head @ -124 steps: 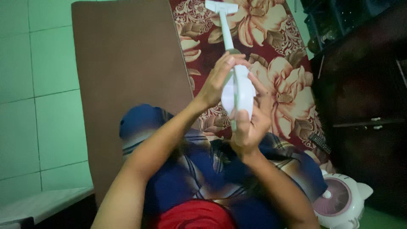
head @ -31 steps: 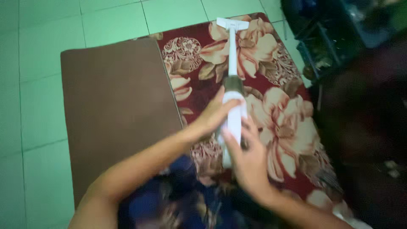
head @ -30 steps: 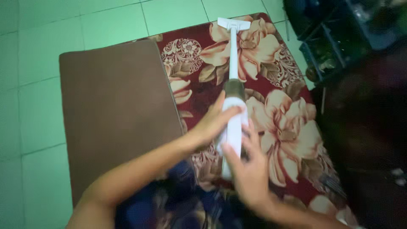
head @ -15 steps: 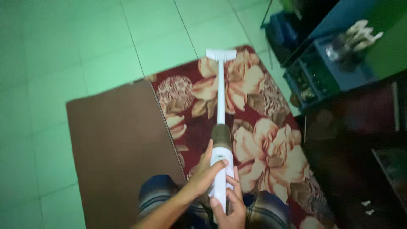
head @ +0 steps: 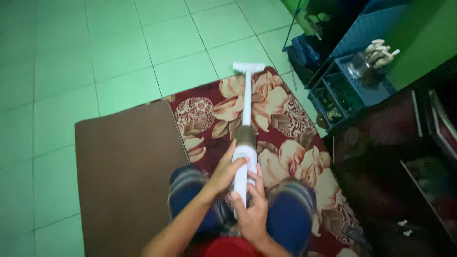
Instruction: The person attaches a nozzle to a white handheld vacuum cleaner and checks the unit while sitting and standing on a floral rug.
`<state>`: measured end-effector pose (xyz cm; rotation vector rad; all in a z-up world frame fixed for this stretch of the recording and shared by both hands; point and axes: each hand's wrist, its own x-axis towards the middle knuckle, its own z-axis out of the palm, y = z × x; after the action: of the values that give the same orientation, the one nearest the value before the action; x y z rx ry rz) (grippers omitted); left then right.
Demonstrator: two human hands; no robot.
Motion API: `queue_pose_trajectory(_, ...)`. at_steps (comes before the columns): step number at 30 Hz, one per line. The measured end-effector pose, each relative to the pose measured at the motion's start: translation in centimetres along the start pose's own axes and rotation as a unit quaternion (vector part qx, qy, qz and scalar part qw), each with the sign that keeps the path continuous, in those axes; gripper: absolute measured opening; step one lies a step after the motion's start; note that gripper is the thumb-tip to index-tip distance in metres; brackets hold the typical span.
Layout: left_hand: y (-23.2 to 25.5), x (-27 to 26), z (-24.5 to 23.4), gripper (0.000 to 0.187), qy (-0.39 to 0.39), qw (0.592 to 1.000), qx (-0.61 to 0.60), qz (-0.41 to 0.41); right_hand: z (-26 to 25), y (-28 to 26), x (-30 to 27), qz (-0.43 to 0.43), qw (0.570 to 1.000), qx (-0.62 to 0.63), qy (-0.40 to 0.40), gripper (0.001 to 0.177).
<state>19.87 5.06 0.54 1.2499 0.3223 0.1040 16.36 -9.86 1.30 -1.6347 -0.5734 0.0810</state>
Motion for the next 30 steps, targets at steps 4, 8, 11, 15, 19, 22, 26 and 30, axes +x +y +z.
queue_pose_trajectory(4,-0.3,2.2,-0.1,0.092,0.012,0.998,0.036,0.039,0.5,1.0,1.8,-0.046,0.999,-0.008,0.021,0.029)
queue_pose_trajectory(8,1.7,5.2,0.1,0.093,0.014,0.997,0.054,0.054,0.2,0.6,5.4,-0.07,0.997,-0.005,0.028,0.03)
queue_pose_trajectory(11,2.6,9.2,-0.8,0.094,0.005,0.997,0.064,0.042,0.6,1.5,8.9,-0.062,0.998,0.003,0.032,0.031)
queue_pose_trajectory(15,3.3,19.3,-3.2,0.091,-0.036,0.991,0.068,0.109,2.2,5.2,17.7,-0.073,0.996,0.012,0.047,0.027)
queue_pose_trajectory(19,1.1,27.6,-5.0,0.097,-0.007,0.989,0.127,0.073,2.8,9.8,24.6,-0.056,0.997,-0.005,0.047,0.023)
queue_pose_trajectory(22,0.4,32.6,-5.5,0.096,0.0,0.985,0.161,0.07,2.6,11.9,28.9,-0.046,0.997,-0.006,0.054,0.022)
queue_pose_trajectory(26,1.8,38.2,-4.7,0.09,-0.034,0.989,0.125,0.077,2.3,13.6,34.3,-0.028,0.997,0.008,0.069,0.024)
queue_pose_trajectory(30,3.6,41.6,-4.2,0.09,-0.056,0.993,0.103,0.016,2.3,14.5,37.4,-0.007,0.996,-0.016,0.09,0.021)
